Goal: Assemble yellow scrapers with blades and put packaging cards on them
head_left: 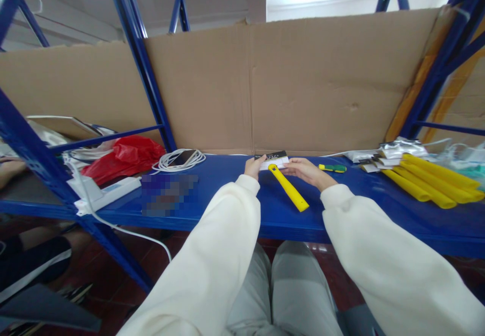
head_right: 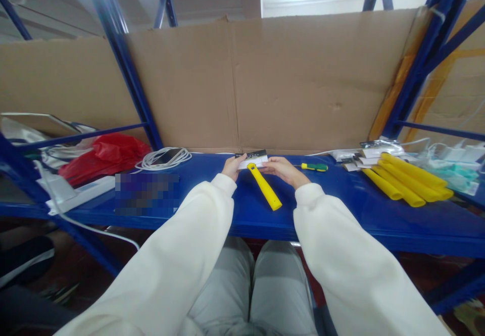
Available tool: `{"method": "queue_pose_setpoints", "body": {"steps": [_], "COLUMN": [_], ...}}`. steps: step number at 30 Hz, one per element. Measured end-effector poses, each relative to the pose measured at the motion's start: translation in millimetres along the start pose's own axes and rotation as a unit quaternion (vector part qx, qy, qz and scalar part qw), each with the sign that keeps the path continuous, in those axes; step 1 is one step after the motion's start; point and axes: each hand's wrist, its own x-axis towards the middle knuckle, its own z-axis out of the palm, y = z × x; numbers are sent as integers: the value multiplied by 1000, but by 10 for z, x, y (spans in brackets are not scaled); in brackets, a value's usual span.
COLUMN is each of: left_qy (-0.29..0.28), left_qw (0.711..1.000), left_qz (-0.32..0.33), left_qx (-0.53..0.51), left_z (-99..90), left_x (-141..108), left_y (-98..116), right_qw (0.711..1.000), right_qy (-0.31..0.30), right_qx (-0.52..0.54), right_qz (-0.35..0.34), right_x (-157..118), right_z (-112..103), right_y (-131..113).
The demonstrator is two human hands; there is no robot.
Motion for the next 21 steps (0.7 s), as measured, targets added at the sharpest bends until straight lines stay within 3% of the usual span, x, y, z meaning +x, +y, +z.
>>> {"method": "queue_pose_setpoints", "body": {"steps": [14, 21], "left_qy": [-83, -103], "left_qw": [991, 988], "left_qz": [-94, -95], "left_qx": [49, 62], "left_z": [28, 47], "left_x": [-67, -120], "left_y": [47, 53], "right_qw": [991, 997], "right_qy": [116, 73], "right_qx": [23, -8], "right_qz": [-66, -36], "right_x": [62, 25], "right_z": [3, 36], "right_y": [6, -12]}}
